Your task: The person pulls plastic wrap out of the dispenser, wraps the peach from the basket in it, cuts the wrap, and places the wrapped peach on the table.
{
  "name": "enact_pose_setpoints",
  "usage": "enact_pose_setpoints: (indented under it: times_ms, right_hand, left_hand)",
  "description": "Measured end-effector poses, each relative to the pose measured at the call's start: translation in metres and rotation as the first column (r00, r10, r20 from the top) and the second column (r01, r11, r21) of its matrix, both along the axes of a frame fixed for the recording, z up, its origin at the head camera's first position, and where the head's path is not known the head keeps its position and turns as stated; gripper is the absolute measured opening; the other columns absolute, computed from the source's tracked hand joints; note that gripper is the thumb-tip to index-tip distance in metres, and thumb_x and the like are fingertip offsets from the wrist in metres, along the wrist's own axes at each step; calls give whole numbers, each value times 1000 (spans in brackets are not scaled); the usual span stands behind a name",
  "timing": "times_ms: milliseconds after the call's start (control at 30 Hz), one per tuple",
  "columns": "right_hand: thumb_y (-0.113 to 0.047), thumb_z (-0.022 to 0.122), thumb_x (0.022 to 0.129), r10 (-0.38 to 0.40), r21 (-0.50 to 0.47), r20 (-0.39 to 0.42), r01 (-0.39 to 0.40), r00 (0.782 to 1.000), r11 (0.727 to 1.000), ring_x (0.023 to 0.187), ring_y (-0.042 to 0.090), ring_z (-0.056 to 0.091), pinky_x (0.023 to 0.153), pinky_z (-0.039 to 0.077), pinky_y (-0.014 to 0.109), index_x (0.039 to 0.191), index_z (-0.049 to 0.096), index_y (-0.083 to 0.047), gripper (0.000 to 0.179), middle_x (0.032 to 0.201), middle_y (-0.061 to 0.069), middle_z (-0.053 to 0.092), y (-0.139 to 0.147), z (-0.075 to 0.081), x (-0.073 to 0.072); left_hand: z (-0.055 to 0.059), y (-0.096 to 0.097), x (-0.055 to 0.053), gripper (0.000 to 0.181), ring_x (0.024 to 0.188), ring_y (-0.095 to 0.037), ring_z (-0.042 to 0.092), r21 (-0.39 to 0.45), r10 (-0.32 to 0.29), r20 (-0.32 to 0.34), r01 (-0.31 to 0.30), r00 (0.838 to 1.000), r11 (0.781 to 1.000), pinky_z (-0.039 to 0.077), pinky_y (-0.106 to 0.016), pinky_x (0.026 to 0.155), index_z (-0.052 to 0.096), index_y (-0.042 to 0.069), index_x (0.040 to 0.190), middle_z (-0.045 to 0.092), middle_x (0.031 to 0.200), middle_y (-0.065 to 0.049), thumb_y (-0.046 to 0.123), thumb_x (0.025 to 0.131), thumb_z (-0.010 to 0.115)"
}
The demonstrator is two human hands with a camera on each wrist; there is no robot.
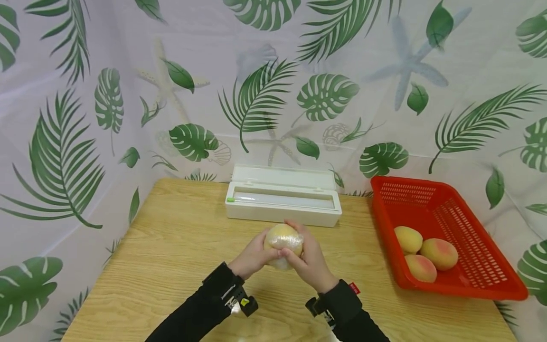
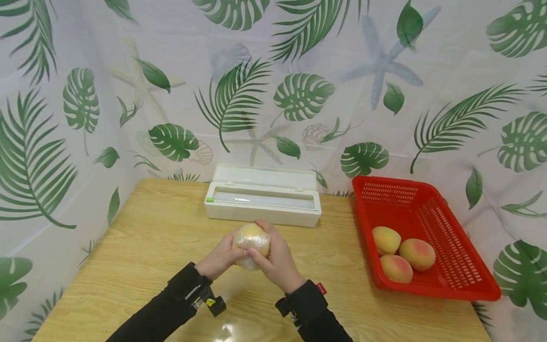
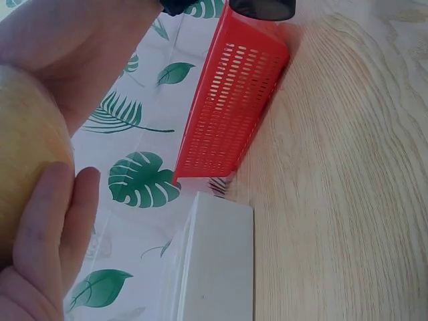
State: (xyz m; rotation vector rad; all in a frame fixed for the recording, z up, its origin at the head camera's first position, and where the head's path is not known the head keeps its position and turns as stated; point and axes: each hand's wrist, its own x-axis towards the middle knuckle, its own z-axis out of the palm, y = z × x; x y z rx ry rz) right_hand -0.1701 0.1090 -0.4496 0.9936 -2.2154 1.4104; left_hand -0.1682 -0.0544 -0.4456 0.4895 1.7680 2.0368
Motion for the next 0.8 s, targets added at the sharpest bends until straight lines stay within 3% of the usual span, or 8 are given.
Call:
enact_pose_setpoints:
  times_ms: [100, 200, 367, 533, 600, 700, 733, 800]
  right_hand:
    - [-39, 42, 92, -34, 83, -123, 44, 992, 996, 94, 27, 52, 69, 48, 36, 128, 36, 6, 57, 116, 22, 47, 0, 1, 1]
    - [-41, 34, 94, -62, 153, -264, 106, 962, 983, 103, 34, 50, 78, 45, 43, 125, 37, 10, 59, 118, 25, 46, -1, 2, 1]
    - [-34, 28, 96, -77, 202, -471, 193, 879, 960, 105, 36, 48, 87, 39, 45, 119, 39, 13, 54, 115, 25, 47, -4, 2, -2]
    - [-24, 30, 98, -31, 224, -611, 210, 791, 952, 106, 35, 47, 91, 37, 42, 116, 44, 14, 45, 115, 27, 47, -5, -1, -6]
    - [-23, 30, 98, -6, 240, -639, 207, 769, 948, 109, 35, 45, 91, 36, 43, 117, 45, 13, 43, 117, 27, 46, -4, -2, -7]
    - [-29, 28, 98, 30, 278, -632, 190, 775, 941, 117, 35, 38, 93, 33, 48, 126, 38, 10, 50, 125, 26, 41, -2, -5, -6]
    - [-32, 27, 97, 39, 284, -612, 173, 790, 943, 120, 35, 35, 94, 30, 49, 130, 34, 8, 52, 129, 24, 38, 0, -7, -5]
    - [-37, 27, 97, 59, 251, -528, 90, 847, 964, 124, 33, 29, 98, 25, 48, 134, 29, 5, 56, 135, 21, 33, 2, -9, -2]
  left_hand:
    - [2, -2, 1, 56, 91, -20, 51, -35, 10, -2, -10, 1000, 999, 45, -32, 75, 31, -8, 126, 46, 110, -17, 13, 82, 57]
    - [3, -3, 1, 55, 88, -19, 53, -46, 19, 26, -17, 999, 999, 46, -31, 72, 31, -8, 126, 47, 108, -16, 13, 82, 58]
    - [6, -3, 3, 56, 84, -19, 53, -69, 70, 84, -64, 994, 996, 47, -29, 66, 30, -8, 125, 46, 108, -16, 11, 81, 57]
    - [7, -3, 3, 55, 84, -19, 53, -107, 97, 69, -89, 993, 990, 48, -30, 65, 31, -8, 124, 47, 108, -16, 11, 79, 56]
    - [6, -3, 2, 54, 83, -19, 53, -124, 101, 59, -93, 993, 988, 48, -30, 65, 32, -9, 123, 47, 107, -16, 11, 79, 56]
    - [7, -4, 0, 53, 80, -19, 53, -182, 109, 26, -102, 994, 978, 48, -29, 62, 34, -8, 121, 48, 104, -16, 12, 78, 58]
    - [7, -5, -1, 54, 81, -19, 53, -207, 111, 4, -108, 994, 972, 48, -29, 63, 35, -8, 121, 48, 104, -16, 12, 77, 59]
    - [9, -6, -4, 59, 83, -20, 53, -259, 111, -40, -118, 993, 959, 47, -30, 65, 33, -6, 123, 48, 105, -16, 13, 76, 63]
